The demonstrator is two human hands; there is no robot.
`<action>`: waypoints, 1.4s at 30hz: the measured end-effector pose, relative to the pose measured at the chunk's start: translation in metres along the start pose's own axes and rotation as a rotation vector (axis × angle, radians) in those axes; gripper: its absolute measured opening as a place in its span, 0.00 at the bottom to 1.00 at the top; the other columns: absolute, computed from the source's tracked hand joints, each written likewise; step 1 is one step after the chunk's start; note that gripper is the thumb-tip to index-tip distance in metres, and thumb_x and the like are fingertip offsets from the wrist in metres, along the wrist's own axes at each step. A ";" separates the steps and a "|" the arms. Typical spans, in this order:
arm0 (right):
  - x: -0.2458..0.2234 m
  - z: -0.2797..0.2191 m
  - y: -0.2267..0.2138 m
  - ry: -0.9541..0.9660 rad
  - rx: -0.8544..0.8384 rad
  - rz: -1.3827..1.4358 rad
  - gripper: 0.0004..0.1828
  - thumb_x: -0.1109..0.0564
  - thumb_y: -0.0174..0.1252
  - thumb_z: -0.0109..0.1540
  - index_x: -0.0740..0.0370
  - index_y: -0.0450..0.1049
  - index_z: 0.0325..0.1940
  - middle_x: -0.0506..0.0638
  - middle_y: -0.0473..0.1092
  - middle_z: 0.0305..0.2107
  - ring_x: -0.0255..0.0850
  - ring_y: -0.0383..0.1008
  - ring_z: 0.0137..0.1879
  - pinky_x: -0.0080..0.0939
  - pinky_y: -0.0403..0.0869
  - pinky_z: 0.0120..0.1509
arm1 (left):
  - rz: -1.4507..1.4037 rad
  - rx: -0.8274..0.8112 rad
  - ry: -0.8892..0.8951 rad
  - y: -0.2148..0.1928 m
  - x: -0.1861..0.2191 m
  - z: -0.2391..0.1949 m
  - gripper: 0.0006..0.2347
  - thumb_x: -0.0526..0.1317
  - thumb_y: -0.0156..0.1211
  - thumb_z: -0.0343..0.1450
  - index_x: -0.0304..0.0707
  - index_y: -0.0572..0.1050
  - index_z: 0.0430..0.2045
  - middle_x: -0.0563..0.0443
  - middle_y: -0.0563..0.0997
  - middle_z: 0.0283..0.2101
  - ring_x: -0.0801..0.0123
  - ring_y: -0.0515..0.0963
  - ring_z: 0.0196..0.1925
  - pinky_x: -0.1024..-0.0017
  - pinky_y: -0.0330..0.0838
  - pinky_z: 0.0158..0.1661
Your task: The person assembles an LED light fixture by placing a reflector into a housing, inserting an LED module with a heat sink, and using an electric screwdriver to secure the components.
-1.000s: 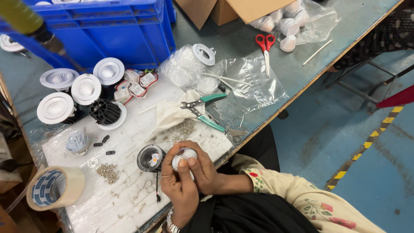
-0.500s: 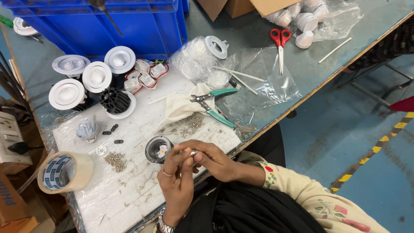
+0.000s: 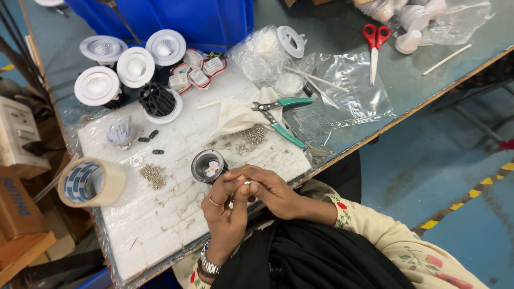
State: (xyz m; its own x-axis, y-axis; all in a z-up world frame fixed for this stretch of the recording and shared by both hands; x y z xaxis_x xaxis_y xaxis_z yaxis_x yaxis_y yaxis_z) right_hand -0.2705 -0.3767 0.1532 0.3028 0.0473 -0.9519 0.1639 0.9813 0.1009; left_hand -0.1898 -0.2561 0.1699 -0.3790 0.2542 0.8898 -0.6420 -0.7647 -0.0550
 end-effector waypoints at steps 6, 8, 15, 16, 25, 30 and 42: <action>0.018 0.002 -0.001 0.085 0.011 0.134 0.34 0.38 0.42 0.74 0.64 0.60 0.76 0.51 0.69 0.60 0.36 0.71 0.61 0.37 0.73 0.65 | 0.024 0.034 -0.088 0.001 -0.003 0.004 0.06 0.30 0.64 0.73 0.30 0.79 0.42 0.46 0.84 0.36 0.76 0.82 0.31 0.78 0.76 0.31; 0.024 -0.001 -0.006 0.171 -0.004 0.163 0.35 0.38 0.41 0.74 0.62 0.59 0.79 0.51 0.71 0.56 0.34 0.72 0.54 0.36 0.73 0.56 | -0.026 0.019 -0.204 0.000 -0.007 0.005 0.07 0.30 0.65 0.72 0.31 0.79 0.42 0.45 0.84 0.35 0.76 0.83 0.29 0.78 0.77 0.29; 0.035 -0.010 -0.003 0.070 0.070 0.149 0.29 0.42 0.42 0.76 0.69 0.65 0.69 0.52 0.71 0.56 0.38 0.74 0.58 0.40 0.76 0.63 | 0.087 0.009 0.099 0.003 0.006 0.003 0.07 0.29 0.66 0.72 0.31 0.78 0.42 0.42 0.82 0.50 0.70 0.84 0.41 0.76 0.80 0.38; 0.036 -0.008 -0.003 0.096 0.087 0.119 0.29 0.41 0.41 0.76 0.68 0.66 0.69 0.52 0.72 0.55 0.37 0.75 0.58 0.39 0.76 0.62 | 0.062 0.008 0.023 0.002 0.002 0.004 0.09 0.29 0.67 0.71 0.31 0.79 0.43 0.42 0.82 0.51 0.71 0.84 0.40 0.76 0.80 0.37; -0.022 0.002 0.002 -0.211 0.005 -0.576 0.27 0.60 0.65 0.62 0.59 0.70 0.65 0.57 0.65 0.64 0.47 0.72 0.65 0.42 0.76 0.62 | -0.360 -0.088 -0.287 -0.030 -0.002 -0.022 0.17 0.32 0.62 0.75 0.30 0.73 0.60 0.45 0.72 0.59 0.72 0.80 0.55 0.73 0.82 0.52; -0.027 0.001 0.022 -0.227 -0.148 -0.765 0.28 0.60 0.70 0.56 0.62 0.74 0.60 0.59 0.70 0.59 0.51 0.77 0.61 0.46 0.77 0.62 | -0.289 0.008 -0.373 -0.039 -0.004 -0.038 0.17 0.33 0.69 0.69 0.29 0.75 0.52 0.48 0.75 0.50 0.72 0.84 0.44 0.75 0.82 0.42; -0.024 0.009 -0.036 -0.094 0.216 -0.202 0.30 0.66 0.65 0.62 0.65 0.67 0.69 0.60 0.70 0.60 0.48 0.76 0.65 0.48 0.79 0.69 | 0.491 -0.075 -0.086 -0.079 -0.040 0.034 0.46 0.50 0.78 0.57 0.29 0.59 0.68 0.34 0.72 0.58 0.48 0.67 0.63 0.52 0.61 0.61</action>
State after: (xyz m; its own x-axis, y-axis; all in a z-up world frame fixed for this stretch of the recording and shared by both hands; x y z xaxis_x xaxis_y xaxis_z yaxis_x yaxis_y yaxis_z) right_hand -0.2748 -0.4146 0.1746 0.3282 -0.1718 -0.9289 0.4219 0.9064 -0.0186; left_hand -0.1015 -0.2257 0.1540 -0.5935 -0.1770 0.7851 -0.4491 -0.7367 -0.5056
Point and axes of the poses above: each hand's wrist, its own z-axis towards the middle knuckle, its own y-axis out of the palm, x = y × z, the point moved 4 cm from there along z, towards the middle knuckle
